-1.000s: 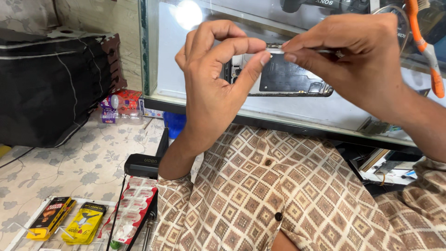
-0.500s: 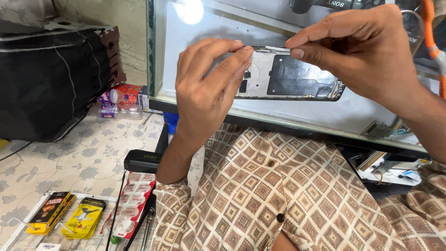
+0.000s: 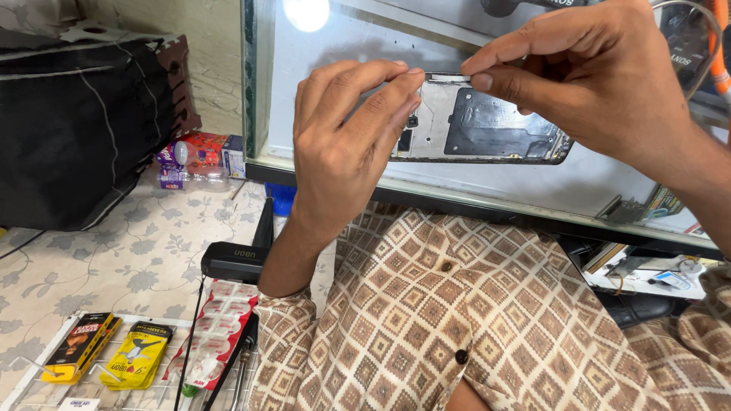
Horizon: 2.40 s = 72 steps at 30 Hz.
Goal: The person applies a white adhesive strip along the edges of a disassembled mobile phone frame, pressing it into place with their fingers. They handle the phone frame and adhesive strip throughout the process.
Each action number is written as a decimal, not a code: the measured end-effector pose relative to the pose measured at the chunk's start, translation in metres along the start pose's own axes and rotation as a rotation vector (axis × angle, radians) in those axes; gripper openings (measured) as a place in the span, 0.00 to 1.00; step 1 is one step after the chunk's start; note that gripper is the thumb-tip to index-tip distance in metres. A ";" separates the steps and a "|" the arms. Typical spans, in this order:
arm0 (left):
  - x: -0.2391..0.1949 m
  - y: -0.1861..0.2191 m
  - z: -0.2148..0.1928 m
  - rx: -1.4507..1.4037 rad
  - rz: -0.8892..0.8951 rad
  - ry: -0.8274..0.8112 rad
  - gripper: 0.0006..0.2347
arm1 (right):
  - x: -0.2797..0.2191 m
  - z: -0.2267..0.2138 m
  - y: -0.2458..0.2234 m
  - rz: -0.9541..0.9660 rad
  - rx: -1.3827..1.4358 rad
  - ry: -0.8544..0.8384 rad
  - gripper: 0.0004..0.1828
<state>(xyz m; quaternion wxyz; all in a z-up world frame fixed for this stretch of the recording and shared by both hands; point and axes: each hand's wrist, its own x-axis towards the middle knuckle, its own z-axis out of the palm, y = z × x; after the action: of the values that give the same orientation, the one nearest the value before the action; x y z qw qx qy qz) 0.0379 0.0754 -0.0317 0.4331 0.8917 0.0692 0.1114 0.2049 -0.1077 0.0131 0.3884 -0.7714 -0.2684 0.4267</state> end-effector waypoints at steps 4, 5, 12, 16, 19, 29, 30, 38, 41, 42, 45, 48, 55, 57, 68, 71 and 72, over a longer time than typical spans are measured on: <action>0.000 -0.002 0.000 0.012 0.032 -0.020 0.13 | 0.001 0.000 -0.002 -0.022 -0.069 -0.006 0.05; 0.000 -0.003 0.000 0.014 0.032 -0.026 0.13 | 0.001 0.000 -0.002 -0.033 -0.090 -0.008 0.06; 0.000 -0.005 -0.002 0.024 0.054 -0.049 0.13 | 0.001 -0.001 -0.005 -0.052 -0.176 -0.021 0.07; 0.001 -0.006 -0.003 0.030 0.072 -0.077 0.14 | 0.000 0.000 -0.001 0.004 -0.113 -0.008 0.07; 0.002 -0.006 -0.005 0.031 0.067 -0.089 0.14 | 0.001 0.000 0.001 0.034 -0.081 0.004 0.06; 0.001 -0.008 -0.004 0.006 0.059 -0.098 0.15 | 0.004 -0.003 -0.004 0.139 0.200 0.011 0.05; 0.001 -0.009 -0.003 0.005 0.059 -0.098 0.15 | 0.003 -0.003 -0.004 0.155 0.257 0.016 0.04; 0.000 -0.011 -0.001 -0.005 0.060 -0.091 0.15 | 0.006 0.001 -0.002 0.042 0.019 -0.007 0.04; -0.001 -0.011 -0.001 -0.013 0.057 -0.091 0.15 | 0.006 0.001 -0.002 0.046 0.015 -0.012 0.04; 0.000 -0.011 -0.001 -0.014 0.058 -0.091 0.15 | 0.006 0.001 -0.003 0.052 0.021 -0.013 0.04; -0.001 -0.012 -0.002 -0.006 0.065 -0.097 0.15 | 0.006 0.002 -0.003 0.053 0.022 -0.009 0.05; -0.002 -0.012 -0.004 0.031 0.091 -0.116 0.15 | 0.007 0.002 -0.003 0.056 0.023 -0.005 0.05; -0.003 -0.011 -0.005 0.146 0.183 -0.158 0.16 | 0.006 0.003 -0.001 0.029 -0.013 -0.002 0.05; -0.001 -0.011 -0.004 0.182 0.220 -0.162 0.15 | 0.006 0.002 0.001 0.003 -0.038 -0.006 0.05; 0.029 0.011 -0.012 0.408 0.384 -0.151 0.12 | 0.000 0.005 -0.006 -0.326 -0.468 0.061 0.08; 0.038 0.016 -0.017 0.423 0.403 -0.147 0.12 | -0.003 0.007 -0.011 -0.407 -0.604 0.096 0.11; 0.040 0.016 -0.017 0.427 0.409 -0.147 0.12 | -0.004 0.008 -0.012 -0.410 -0.629 0.100 0.11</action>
<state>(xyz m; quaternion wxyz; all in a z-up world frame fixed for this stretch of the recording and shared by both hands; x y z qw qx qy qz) 0.0722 0.0869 -0.0034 0.2085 0.9637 -0.1214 0.1144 0.1952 -0.1010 0.0222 0.2228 -0.8031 -0.5157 0.1986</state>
